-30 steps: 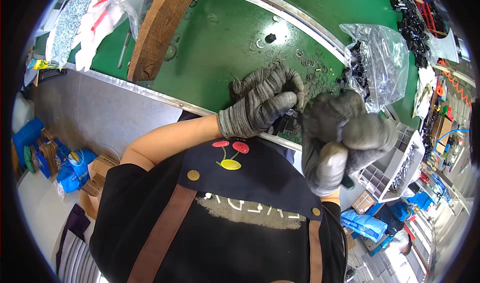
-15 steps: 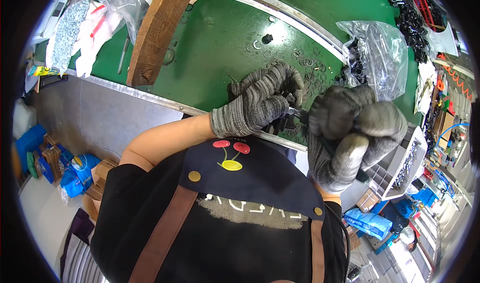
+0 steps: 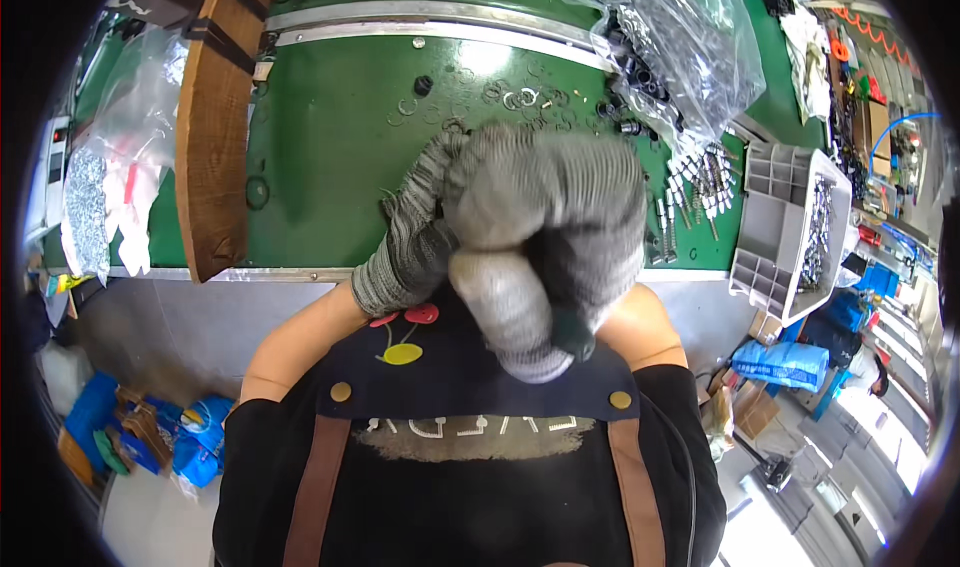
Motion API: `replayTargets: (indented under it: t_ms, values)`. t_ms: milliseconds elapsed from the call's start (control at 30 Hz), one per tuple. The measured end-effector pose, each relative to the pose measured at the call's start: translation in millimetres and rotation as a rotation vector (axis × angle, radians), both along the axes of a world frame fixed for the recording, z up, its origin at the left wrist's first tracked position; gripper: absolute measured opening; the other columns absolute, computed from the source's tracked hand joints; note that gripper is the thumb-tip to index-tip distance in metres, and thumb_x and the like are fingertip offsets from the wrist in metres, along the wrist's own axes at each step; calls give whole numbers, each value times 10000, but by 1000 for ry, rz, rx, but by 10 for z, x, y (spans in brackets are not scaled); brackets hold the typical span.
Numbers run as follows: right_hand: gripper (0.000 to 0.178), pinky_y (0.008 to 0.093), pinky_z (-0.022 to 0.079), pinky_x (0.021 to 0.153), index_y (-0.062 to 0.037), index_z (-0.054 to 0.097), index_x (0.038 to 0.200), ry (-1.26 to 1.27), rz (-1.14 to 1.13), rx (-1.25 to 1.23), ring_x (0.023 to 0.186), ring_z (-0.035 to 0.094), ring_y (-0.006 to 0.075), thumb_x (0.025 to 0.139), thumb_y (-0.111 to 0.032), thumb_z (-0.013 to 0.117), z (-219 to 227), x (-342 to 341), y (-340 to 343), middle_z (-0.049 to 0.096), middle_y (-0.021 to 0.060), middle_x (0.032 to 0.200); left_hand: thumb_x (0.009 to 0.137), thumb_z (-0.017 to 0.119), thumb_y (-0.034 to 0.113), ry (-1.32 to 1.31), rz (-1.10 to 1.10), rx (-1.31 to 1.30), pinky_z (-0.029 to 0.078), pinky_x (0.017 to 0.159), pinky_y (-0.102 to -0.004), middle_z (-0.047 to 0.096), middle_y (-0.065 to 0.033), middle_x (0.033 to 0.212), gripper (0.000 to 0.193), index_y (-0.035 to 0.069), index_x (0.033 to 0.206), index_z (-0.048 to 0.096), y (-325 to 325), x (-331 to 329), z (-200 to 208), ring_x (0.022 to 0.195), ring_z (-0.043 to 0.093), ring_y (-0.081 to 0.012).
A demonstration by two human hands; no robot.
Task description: Assembling and trimming small black plastic components at a manual workstation.
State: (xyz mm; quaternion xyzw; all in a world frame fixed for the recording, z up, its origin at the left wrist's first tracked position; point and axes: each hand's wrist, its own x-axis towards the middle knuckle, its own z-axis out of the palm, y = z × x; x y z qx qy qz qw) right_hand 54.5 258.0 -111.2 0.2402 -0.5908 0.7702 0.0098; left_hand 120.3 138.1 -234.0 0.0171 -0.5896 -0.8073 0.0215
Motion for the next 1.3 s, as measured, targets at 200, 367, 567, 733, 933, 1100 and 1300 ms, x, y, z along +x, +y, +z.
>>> replayTargets:
  t_ms: [200, 367, 567, 733, 933, 1100, 1300]
  values:
    - [158, 340, 510, 624, -39, 631, 914, 46, -49, 171, 636, 589, 206, 798, -69, 734, 68, -31, 76, 622, 70, 846, 904, 668, 147, -82, -282, 250, 432, 1014, -323, 586, -94, 1199, 438, 39, 1297, 505, -91, -195, 39, 1125, 553, -191]
    - [209, 313, 525, 715, -36, 692, 1036, 171, -309, 1037, 757, 641, 212, 847, -111, 737, 7, -171, 966, 682, 122, 918, 934, 625, 260, -17, -343, 469, 463, 912, -299, 608, -71, 1058, 327, 69, 1183, 533, -128, -178, 52, 1018, 571, -142]
    - [197, 307, 520, 735, -25, 705, 1032, 278, -341, 1486, 751, 648, 193, 852, -96, 746, -708, -377, 1376, 696, 111, 907, 956, 584, 320, 14, -353, 530, 467, 896, -289, 612, -63, 1001, 326, 77, 1167, 534, -112, -226, -51, 978, 586, -141]
    - [257, 339, 517, 734, -54, 720, 1013, 127, -171, 833, 847, 641, 226, 792, -148, 812, -175, 91, 631, 661, 120, 936, 887, 700, 388, -70, -360, 487, 414, 1030, -327, 579, -74, 1136, 474, 81, 1209, 534, -155, -146, 41, 1052, 564, -160]
    - [309, 364, 527, 724, -90, 728, 1027, 264, 23, 992, 853, 636, 288, 744, -157, 835, -111, 196, 316, 609, 135, 950, 889, 679, 359, -8, -375, 349, 421, 980, -282, 550, -17, 1143, 485, 63, 1236, 514, -181, -124, 102, 1098, 516, -124]
    - [342, 389, 533, 724, -100, 729, 1020, 296, 94, 1131, 862, 638, 316, 703, -151, 848, 7, 169, 247, 598, 149, 966, 818, 773, 386, -65, -365, 354, 414, 1062, -366, 562, -46, 1202, 590, 95, 1250, 495, -256, -150, 75, 1176, 543, -176]
    - [351, 406, 539, 702, -97, 725, 1009, 323, 77, 1178, 839, 647, 328, 686, -143, 855, 95, 240, 214, 600, 151, 967, 835, 758, 327, -58, -394, 390, 417, 1015, -319, 550, -19, 1156, 552, 84, 1254, 493, -259, -102, 232, 1116, 524, -138]
